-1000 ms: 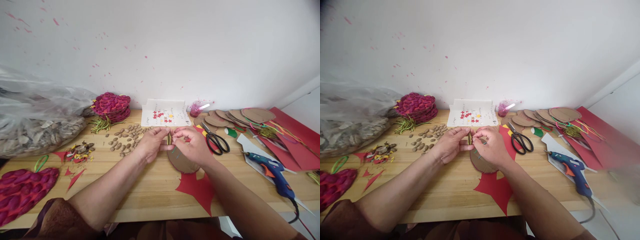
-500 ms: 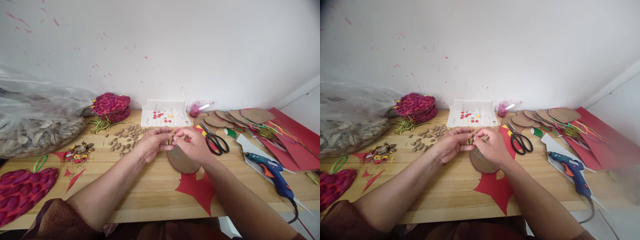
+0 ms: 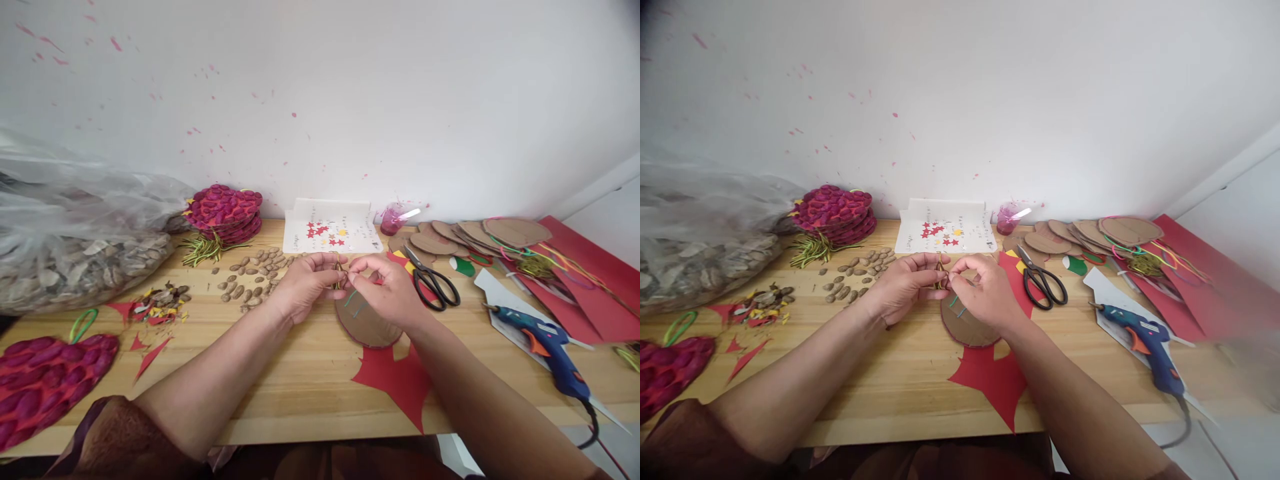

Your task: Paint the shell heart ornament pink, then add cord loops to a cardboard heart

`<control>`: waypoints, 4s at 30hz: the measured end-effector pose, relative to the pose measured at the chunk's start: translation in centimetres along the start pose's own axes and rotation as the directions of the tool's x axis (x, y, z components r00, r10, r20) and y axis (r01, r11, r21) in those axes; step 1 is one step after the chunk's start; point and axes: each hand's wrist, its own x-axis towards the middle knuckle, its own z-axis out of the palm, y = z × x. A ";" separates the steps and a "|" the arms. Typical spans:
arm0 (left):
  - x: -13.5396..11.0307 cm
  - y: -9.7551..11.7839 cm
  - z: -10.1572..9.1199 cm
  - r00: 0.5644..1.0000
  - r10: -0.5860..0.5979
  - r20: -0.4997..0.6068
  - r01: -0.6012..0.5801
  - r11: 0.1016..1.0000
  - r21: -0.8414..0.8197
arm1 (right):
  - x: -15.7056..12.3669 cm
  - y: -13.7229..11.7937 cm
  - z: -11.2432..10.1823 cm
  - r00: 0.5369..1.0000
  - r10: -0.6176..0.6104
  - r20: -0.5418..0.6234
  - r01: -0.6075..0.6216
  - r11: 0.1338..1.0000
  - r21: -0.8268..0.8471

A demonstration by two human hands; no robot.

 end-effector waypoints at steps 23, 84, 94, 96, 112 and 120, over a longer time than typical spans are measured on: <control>0.2 -0.2 -0.4 0.990 0.119 0.080 -0.137 0.952 0.274 | 0.8 -0.1 -0.6 0.866 0.280 0.414 -0.499 0.546 0.673; 0.4 -0.5 -1.0 0.970 0.082 0.228 -0.104 0.991 0.087 | 0.6 0.0 -0.6 0.965 0.088 0.248 -0.186 0.894 0.408; 0.1 -0.6 -0.8 0.962 -0.006 0.271 0.006 1.000 0.003 | 0.4 0.9 0.8 0.949 0.111 0.294 -0.290 0.671 0.682; 0.1 -0.7 -0.8 0.963 -0.007 0.269 0.006 1.000 0.006 | 0.3 0.7 0.9 0.965 0.096 0.243 -0.240 0.695 0.677; 0.6 -0.7 -1.2 0.967 0.235 0.101 -0.255 0.922 0.291 | -0.1 0.3 0.3 0.983 -0.045 -0.177 0.079 0.978 0.192; 0.0 -0.8 -0.1 0.975 0.065 0.211 -0.062 0.998 -0.022 | -0.5 0.1 1.0 0.986 -0.025 -0.166 0.063 0.972 0.227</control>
